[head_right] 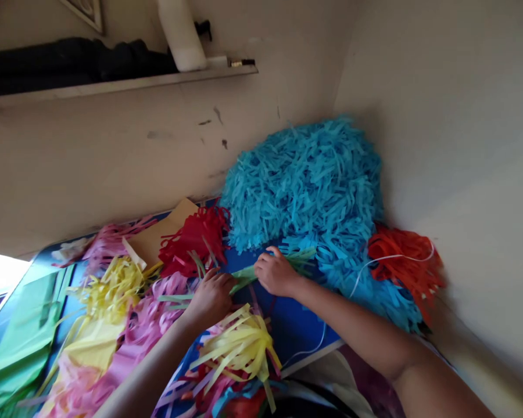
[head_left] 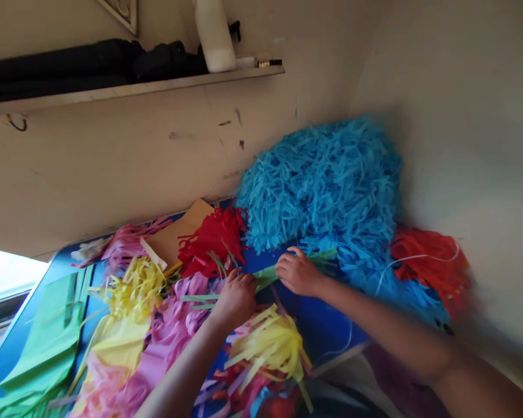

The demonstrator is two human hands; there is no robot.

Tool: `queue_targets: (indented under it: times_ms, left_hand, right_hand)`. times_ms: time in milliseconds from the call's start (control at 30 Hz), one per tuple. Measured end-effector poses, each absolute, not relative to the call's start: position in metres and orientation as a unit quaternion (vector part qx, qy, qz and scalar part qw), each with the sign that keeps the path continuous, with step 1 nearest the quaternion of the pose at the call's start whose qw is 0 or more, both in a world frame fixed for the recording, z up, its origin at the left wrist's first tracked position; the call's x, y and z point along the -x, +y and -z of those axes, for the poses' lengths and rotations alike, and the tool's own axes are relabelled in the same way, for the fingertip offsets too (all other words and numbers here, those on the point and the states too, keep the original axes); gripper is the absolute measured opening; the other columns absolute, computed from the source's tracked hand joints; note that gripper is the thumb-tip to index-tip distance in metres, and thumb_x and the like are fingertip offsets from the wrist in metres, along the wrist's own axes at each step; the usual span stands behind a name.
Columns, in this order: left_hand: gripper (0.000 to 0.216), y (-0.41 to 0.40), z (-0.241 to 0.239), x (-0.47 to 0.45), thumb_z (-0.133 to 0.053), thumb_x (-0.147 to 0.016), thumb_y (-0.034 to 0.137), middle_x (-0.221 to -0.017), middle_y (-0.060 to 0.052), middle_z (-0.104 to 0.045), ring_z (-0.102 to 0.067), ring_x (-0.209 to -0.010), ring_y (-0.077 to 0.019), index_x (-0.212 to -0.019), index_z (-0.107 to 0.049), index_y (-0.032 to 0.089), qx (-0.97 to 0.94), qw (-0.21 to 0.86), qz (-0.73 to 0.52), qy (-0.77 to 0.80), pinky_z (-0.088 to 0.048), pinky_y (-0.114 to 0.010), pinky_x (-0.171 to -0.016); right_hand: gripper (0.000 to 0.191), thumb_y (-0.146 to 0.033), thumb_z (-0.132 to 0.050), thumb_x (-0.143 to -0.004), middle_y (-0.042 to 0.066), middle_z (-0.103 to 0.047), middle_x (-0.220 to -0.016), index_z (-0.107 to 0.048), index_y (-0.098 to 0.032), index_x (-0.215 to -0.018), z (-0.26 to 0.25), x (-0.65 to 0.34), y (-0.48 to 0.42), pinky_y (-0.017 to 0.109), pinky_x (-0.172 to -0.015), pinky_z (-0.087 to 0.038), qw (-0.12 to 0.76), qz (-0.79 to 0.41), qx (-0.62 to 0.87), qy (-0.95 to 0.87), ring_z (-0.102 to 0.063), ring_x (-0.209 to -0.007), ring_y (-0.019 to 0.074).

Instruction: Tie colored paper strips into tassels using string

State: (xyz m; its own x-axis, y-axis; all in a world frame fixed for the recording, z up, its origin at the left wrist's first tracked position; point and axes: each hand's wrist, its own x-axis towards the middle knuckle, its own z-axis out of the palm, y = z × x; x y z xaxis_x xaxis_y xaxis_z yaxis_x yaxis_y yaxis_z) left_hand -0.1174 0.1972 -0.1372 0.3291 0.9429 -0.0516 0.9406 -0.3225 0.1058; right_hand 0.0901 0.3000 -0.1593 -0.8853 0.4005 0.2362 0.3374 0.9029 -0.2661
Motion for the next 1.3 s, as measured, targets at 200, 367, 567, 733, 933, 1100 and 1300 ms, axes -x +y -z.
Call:
queue_targets:
  times_ms: [200, 367, 567, 733, 933, 1100, 1300]
  left_hand:
    - [0.025, 0.199, 0.146, 0.12, -0.059, -0.078, 0.016, -0.099, -0.013, -0.07, -0.064, -0.096, -0.0275, -0.1, -0.07, 0.013, -0.809, 0.049, -0.024, 0.585, -0.034, -0.048, -0.108]
    - [0.024, 0.2, 0.151, 0.124, -0.051, -0.085, 0.015, -0.092, -0.011, -0.073, -0.066, -0.09, -0.0245, -0.095, -0.072, 0.016, -0.8, 0.056, -0.053, 0.595, -0.036, -0.048, -0.105]
    - [0.025, 0.203, 0.154, 0.13, -0.05, -0.088, 0.016, -0.095, -0.008, -0.075, -0.066, -0.089, -0.0215, -0.096, -0.073, 0.019, -0.791, 0.068, -0.102, 0.6, -0.042, -0.043, -0.098]
    - [0.023, 0.201, 0.157, 0.134, -0.052, -0.088, 0.018, -0.096, -0.006, -0.075, -0.066, -0.089, -0.0206, -0.094, -0.074, 0.021, -0.792, 0.071, -0.13, 0.592, -0.042, -0.042, -0.096]
    - [0.024, 0.197, 0.157, 0.134, -0.052, -0.088, 0.019, -0.095, -0.004, -0.074, -0.064, -0.088, -0.0195, -0.09, -0.075, 0.023, -0.794, 0.067, -0.138, 0.588, -0.041, -0.042, -0.094]
    - [0.023, 0.194, 0.154, 0.129, -0.053, -0.086, 0.02, -0.094, -0.005, -0.073, -0.064, -0.088, -0.0212, -0.088, -0.075, 0.024, -0.794, 0.054, -0.121, 0.593, -0.038, -0.046, -0.099]
    - [0.021, 0.185, 0.148, 0.121, -0.052, -0.088, 0.022, -0.087, -0.007, -0.071, -0.064, -0.083, -0.0236, -0.088, -0.072, 0.021, -0.789, 0.034, -0.087, 0.607, -0.034, -0.051, -0.102]
  right_hand:
    - [0.013, -0.023, -0.063, -0.088, 0.002, -0.075, -0.089, -0.071, -0.022, -0.078, 0.157, -0.09, 0.329, 0.04, -0.093, -0.032, 0.172, -0.173, 0.244, -0.939, -0.062, -0.094, 0.0193]
    - [0.027, -0.017, -0.064, -0.08, 0.008, -0.067, -0.12, -0.067, -0.02, -0.107, 0.15, -0.088, 0.309, 0.049, -0.109, -0.019, 0.203, -0.121, 0.229, -0.944, -0.052, -0.117, 0.0254]
    - [0.027, -0.02, -0.053, -0.092, 0.008, -0.068, -0.115, -0.063, -0.02, -0.117, 0.162, -0.073, 0.291, 0.052, -0.111, -0.017, 0.187, -0.031, 0.175, -0.966, -0.051, -0.115, 0.0248]
    - [0.01, -0.023, -0.062, -0.089, 0.004, -0.071, -0.094, -0.073, -0.024, -0.09, 0.165, -0.076, 0.312, 0.048, -0.106, -0.023, 0.18, -0.061, 0.225, -0.956, -0.054, -0.1, 0.0223]
    - [0.009, -0.025, -0.068, -0.088, -0.002, -0.074, -0.093, -0.075, -0.029, -0.084, 0.167, -0.096, 0.336, 0.044, -0.102, -0.024, 0.164, -0.089, 0.22, -0.957, -0.056, -0.103, 0.02]
    - [0.022, -0.017, -0.062, -0.086, 0.003, -0.071, -0.11, -0.072, -0.026, -0.103, 0.156, -0.098, 0.321, 0.048, -0.104, -0.022, 0.165, -0.079, 0.21, -0.96, -0.05, -0.117, 0.0244]
    - [0.019, -0.019, -0.053, -0.093, 0.008, -0.071, -0.102, -0.07, -0.02, -0.1, 0.155, -0.079, 0.294, 0.045, -0.098, -0.025, 0.118, -0.067, 0.151, -0.979, -0.051, -0.109, 0.024]
